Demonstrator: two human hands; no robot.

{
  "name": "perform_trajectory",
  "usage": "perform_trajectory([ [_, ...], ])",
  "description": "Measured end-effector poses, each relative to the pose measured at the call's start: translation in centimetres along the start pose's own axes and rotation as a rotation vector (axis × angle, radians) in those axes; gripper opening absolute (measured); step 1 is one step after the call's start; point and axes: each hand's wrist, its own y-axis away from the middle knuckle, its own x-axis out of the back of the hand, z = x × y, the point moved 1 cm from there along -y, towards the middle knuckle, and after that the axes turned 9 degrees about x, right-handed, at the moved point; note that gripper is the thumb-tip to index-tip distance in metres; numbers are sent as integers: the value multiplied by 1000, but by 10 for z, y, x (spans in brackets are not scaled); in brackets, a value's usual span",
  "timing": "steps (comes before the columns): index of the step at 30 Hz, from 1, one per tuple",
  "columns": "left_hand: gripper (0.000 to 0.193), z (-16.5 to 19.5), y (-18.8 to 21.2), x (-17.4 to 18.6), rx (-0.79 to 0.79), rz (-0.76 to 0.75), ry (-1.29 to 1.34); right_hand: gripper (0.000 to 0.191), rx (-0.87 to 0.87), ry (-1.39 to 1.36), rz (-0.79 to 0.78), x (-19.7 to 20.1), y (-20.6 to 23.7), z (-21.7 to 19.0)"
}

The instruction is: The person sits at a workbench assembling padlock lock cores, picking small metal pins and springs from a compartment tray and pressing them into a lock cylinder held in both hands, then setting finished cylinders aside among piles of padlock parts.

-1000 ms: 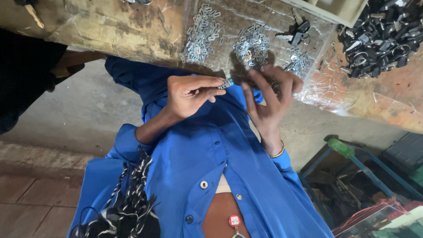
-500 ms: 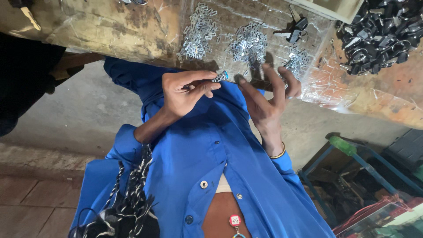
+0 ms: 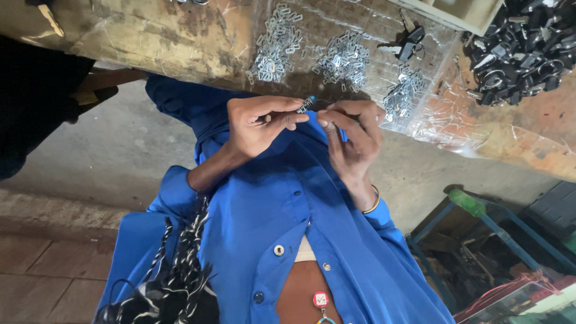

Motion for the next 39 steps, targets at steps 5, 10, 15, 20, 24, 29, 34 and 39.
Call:
perform_trajectory([
  [5,23,7,-1,-1,-59,14,-42,34,-142,-72,80,-10,-1,-10],
  [10,22,19,-3,4,-230,16,-316,27,-245,-70,-44,-5,-5,-13],
  [15,20,24,-2,17,-312,36,-421,21,-34,200,-290,6,-21,-7],
  [20,20,22,9,32,-108,92,-48,34,127,584,-284,-5,-26,-6],
  [24,20,15,11,33,-70,110,35,37,18,533,-232,-7,-30,-10],
  [29,19,13,14,33,-66,137,43,60,57,625,-306,-18,-42,-8],
  [34,18,15,13,34,-82,147,20,36,199,467,-314,-6,-24,-10],
  [39,20,11,7,23,-61,110,-32,25,230,369,-308,12,-4,1],
])
